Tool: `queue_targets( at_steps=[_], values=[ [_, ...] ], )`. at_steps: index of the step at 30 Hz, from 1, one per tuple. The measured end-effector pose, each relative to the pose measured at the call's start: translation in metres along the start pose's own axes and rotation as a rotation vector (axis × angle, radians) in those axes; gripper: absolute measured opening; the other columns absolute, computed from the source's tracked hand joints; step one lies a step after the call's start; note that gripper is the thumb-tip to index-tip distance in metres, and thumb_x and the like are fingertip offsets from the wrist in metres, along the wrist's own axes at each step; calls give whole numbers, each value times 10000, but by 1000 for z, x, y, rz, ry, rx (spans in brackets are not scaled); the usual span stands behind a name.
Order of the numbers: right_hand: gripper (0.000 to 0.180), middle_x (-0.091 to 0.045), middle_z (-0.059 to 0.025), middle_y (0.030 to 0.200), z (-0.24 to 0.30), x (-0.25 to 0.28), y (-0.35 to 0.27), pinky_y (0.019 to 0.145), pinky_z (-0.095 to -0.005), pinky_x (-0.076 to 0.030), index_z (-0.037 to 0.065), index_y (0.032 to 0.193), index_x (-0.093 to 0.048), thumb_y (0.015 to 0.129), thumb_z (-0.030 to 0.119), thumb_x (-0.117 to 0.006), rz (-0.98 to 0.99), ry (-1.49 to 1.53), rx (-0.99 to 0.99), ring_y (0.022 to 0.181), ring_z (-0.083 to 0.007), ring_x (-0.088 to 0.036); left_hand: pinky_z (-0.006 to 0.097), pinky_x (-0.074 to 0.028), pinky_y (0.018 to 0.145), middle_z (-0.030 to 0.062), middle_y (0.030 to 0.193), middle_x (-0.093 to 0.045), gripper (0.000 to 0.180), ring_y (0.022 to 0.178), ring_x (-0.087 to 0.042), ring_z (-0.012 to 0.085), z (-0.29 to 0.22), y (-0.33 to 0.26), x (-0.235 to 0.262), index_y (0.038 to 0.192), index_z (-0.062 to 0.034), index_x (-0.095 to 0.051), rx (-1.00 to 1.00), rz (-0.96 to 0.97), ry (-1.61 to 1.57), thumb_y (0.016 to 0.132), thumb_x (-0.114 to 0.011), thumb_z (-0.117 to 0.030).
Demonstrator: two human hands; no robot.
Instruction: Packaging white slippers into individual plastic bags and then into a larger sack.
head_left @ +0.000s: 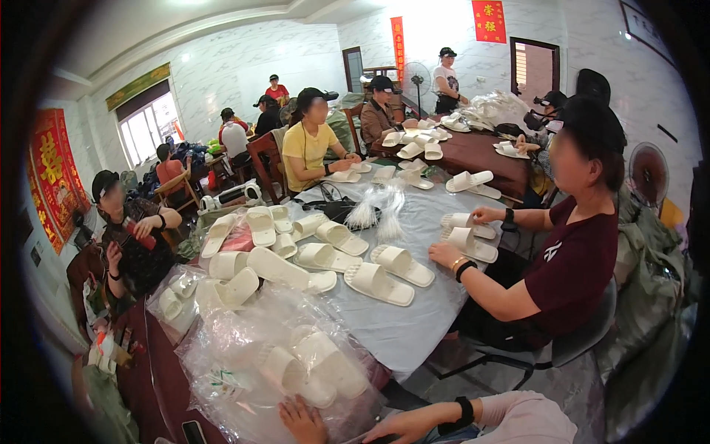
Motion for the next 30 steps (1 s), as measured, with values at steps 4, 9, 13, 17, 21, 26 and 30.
queue_targets(
  at_steps=[4,9,13,17,21,26,30],
  values=[
    [364,-609,-125,1135,12,48,-4,861,-296,-466,4,1255,-510,946,197,-525,44,685,-89,966,-173,-609,550,-313,999,280,1316,-420,531,1188,-383,491,7,-5,-8,1349,18,-383,6,0,18,905,-479,-258],
    [476,-639,-142,939,-37,74,-1,710,-355,-490,3,1049,-602,827,422,-639,-986,-243,-375,847,-253,-628,538,-313,1005,283,1308,-426,524,1192,-380,488,-2,1,5,1342,18,-392,-7,0,-2,904,-482,-255],
    [682,-643,-188,925,-62,51,8,706,-424,-492,55,939,-650,755,696,-502,-525,-611,-912,876,-335,-628,537,-313,1003,283,1294,-439,509,1185,-384,488,-6,3,8,1328,19,-411,12,12,-19,899,-488,-243],
    [687,-664,-166,764,-73,36,11,668,-486,-489,33,739,-674,798,680,-451,-248,-375,-1035,729,-365,-645,535,-313,1003,286,1293,-439,499,1180,-390,485,-4,1,5,1325,15,-419,8,-5,-14,901,-487,-238],
    [707,-668,-160,818,-79,49,14,697,-441,-493,26,824,-677,889,627,-311,-598,-241,-952,777,-378,-640,536,-320,996,285,1290,-441,492,1175,-398,480,-4,2,5,1325,11,-421,15,-9,-20,903,-485,-234],
    [624,-652,-182,875,-104,41,23,740,-425,-468,75,936,-660,914,583,-299,-333,-97,-832,846,-334,-622,537,-330,988,277,1290,-446,489,1169,-406,478,-3,1,-2,1328,1,-424,17,-48,2,905,-484,-237],
    [655,-657,-180,889,-74,35,44,734,-400,-476,57,946,-659,880,627,-344,-209,-150,-958,854,-328,-629,537,-326,992,275,1290,-449,491,1173,-404,479,1,-2,3,1319,2,-436,43,12,36,899,-492,-246]
  ],
)
Point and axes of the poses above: each hand's wrist, its own y-axis towards the middle knuckle, its own x-axis out of the back of the hand, z = x × y, the point moved 1 cm from there along y, towards the middle knuckle
